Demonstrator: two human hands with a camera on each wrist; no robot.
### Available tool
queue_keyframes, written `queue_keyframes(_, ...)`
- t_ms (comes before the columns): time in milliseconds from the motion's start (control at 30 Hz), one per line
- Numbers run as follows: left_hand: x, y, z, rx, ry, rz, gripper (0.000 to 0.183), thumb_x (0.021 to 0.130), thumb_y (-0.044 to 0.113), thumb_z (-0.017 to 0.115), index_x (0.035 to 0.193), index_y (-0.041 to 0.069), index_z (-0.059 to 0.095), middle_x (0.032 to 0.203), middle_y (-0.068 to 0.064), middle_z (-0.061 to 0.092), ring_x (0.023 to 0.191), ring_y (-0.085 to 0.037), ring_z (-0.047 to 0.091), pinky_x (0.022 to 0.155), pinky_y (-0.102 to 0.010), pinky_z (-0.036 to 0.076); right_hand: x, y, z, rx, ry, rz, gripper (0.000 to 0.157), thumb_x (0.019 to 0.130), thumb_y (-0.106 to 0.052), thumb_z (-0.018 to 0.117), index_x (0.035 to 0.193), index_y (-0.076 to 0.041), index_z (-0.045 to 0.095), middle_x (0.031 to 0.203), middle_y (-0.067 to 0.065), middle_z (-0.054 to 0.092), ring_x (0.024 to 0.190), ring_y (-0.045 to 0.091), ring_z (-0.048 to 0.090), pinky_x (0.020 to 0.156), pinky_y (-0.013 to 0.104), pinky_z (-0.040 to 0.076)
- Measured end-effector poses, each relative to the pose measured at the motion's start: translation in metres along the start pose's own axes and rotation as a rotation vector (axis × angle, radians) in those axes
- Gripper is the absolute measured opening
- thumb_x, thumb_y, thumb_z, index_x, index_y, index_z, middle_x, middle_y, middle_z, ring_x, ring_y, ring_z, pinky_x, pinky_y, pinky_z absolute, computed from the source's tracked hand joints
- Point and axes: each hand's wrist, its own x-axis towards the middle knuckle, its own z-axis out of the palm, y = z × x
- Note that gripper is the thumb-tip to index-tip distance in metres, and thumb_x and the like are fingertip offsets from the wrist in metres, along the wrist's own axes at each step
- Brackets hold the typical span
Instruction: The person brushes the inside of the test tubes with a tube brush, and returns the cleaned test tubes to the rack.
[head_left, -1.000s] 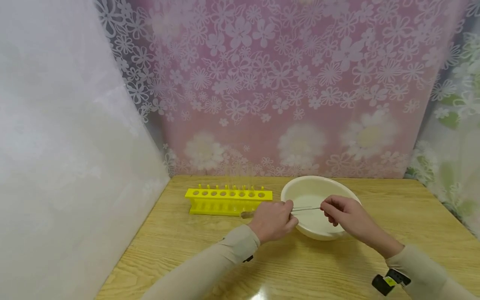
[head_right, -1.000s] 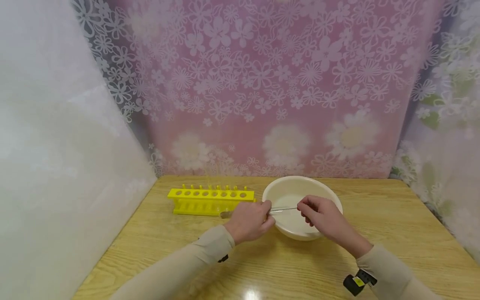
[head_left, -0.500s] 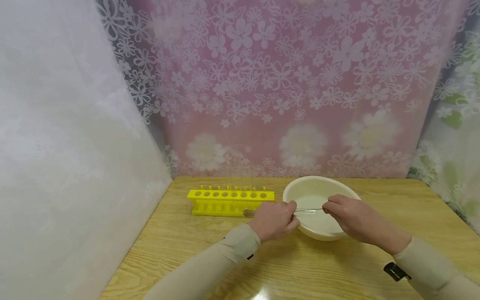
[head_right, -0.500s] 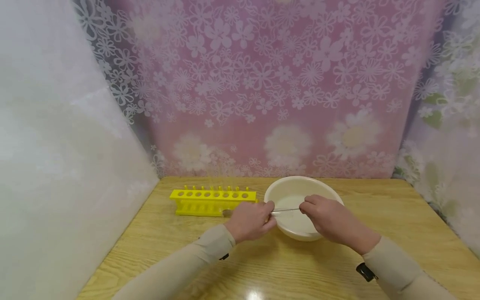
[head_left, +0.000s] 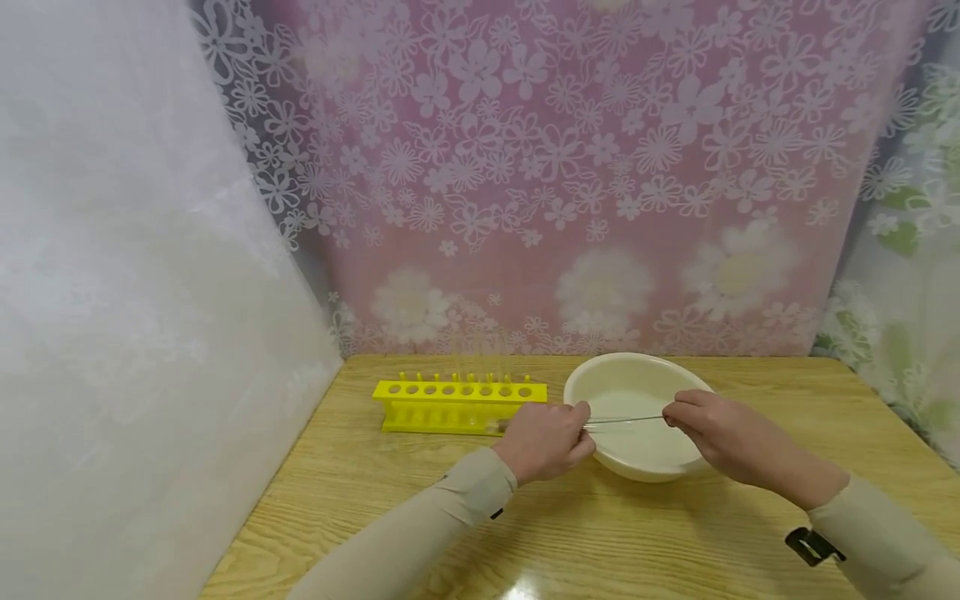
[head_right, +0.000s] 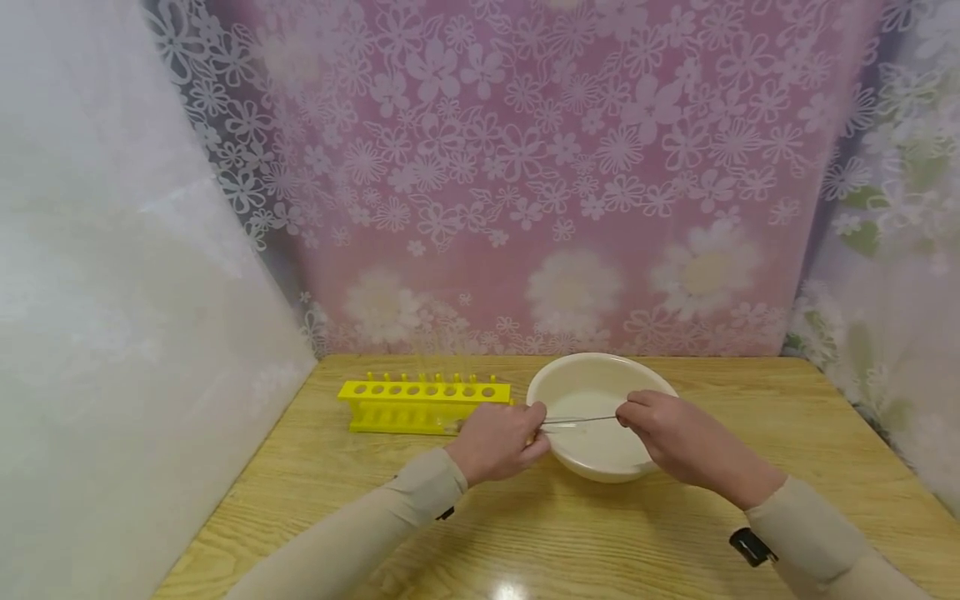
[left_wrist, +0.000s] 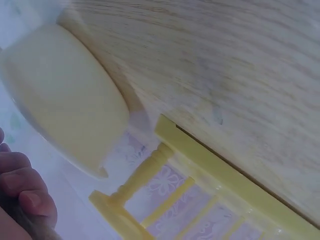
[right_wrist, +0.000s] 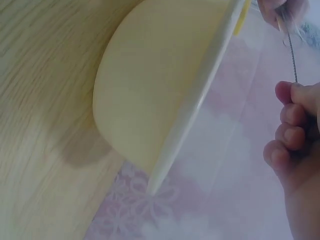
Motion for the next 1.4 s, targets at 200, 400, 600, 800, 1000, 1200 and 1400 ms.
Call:
queue_keyframes(200, -0.012, -0.014, 0.005, -0.003, -0.060, -0.098, 0.019, 0.094, 0.031, 0.053, 0.079, 0.023, 0.044, 0.054, 0.011, 0.034, 0.041, -0.004, 0.025, 0.038, -0.021, 0.016, -0.018, 0.016, -0.016, -0.040, -0.038, 0.078, 0.032, 0.077, 0.007, 0.076, 0.100, -0.013, 0.070, 0.096, -0.006, 0.065, 0.082, 0.014, 0.067, 0.065, 0.025, 0.055)
queue_keyframes(400, -0.015, -0.017, 0.009, -0.017, -0.045, -0.079, 0.018, 0.095, 0.033, 0.051, 0.081, 0.022, 0.047, 0.054, 0.010, 0.037, 0.041, -0.003, 0.026, 0.038, -0.020, 0.018, -0.028, 0.026, -0.021, -0.034, -0.052, 0.094, 0.035, 0.075, 0.007, 0.078, 0.102, -0.013, 0.071, 0.097, -0.007, 0.066, 0.084, 0.015, 0.068, 0.067, 0.026, 0.055)
queue_keyframes(600, -0.023, -0.024, 0.015, -0.047, -0.119, -0.159, 0.014, 0.098, 0.035, 0.050, 0.090, 0.024, 0.053, 0.057, 0.012, 0.042, 0.039, -0.004, 0.029, 0.037, -0.021, 0.020, -0.036, 0.032, -0.026, -0.048, -0.050, 0.143, 0.037, 0.073, 0.010, 0.078, 0.103, -0.013, 0.073, 0.096, -0.009, 0.066, 0.084, 0.013, 0.067, 0.065, 0.026, 0.055)
queue_keyframes(800, -0.023, -0.025, 0.014, -0.015, -0.092, -0.157, 0.018, 0.099, 0.036, 0.049, 0.087, 0.023, 0.052, 0.053, 0.010, 0.039, 0.037, -0.004, 0.029, 0.036, -0.021, 0.018, -0.034, 0.035, -0.026, -0.035, -0.046, 0.143, 0.035, 0.076, 0.009, 0.077, 0.106, -0.007, 0.073, 0.097, -0.003, 0.069, 0.084, 0.017, 0.069, 0.066, 0.025, 0.055)
queue_keyframes(1000, -0.020, -0.023, 0.011, 0.030, -0.065, -0.162, 0.022, 0.099, 0.036, 0.048, 0.083, 0.022, 0.051, 0.051, 0.009, 0.033, 0.036, -0.005, 0.024, 0.036, -0.021, 0.015, -0.032, 0.032, -0.022, -0.012, -0.029, 0.193, 0.030, 0.082, 0.007, 0.074, 0.109, -0.005, 0.073, 0.098, 0.000, 0.071, 0.086, 0.021, 0.069, 0.067, 0.027, 0.056)
queue_keyframes(1200, -0.019, -0.021, 0.012, 0.052, -0.061, -0.162, 0.022, 0.099, 0.036, 0.050, 0.082, 0.021, 0.051, 0.050, 0.009, 0.031, 0.035, -0.005, 0.024, 0.036, -0.022, 0.014, -0.027, 0.030, -0.019, -0.011, -0.016, 0.187, 0.034, 0.078, 0.009, 0.075, 0.108, -0.006, 0.073, 0.099, -0.004, 0.071, 0.087, 0.020, 0.069, 0.068, 0.027, 0.056)
queue_keyframes(1400, -0.013, -0.014, 0.011, 0.051, -0.038, -0.121, 0.019, 0.096, 0.033, 0.050, 0.080, 0.021, 0.050, 0.051, 0.010, 0.034, 0.038, -0.004, 0.027, 0.036, -0.020, 0.017, -0.012, 0.020, -0.003, 0.010, -0.012, 0.091, 0.036, 0.075, 0.008, 0.078, 0.103, -0.013, 0.073, 0.098, -0.008, 0.069, 0.086, 0.014, 0.069, 0.070, 0.027, 0.056)
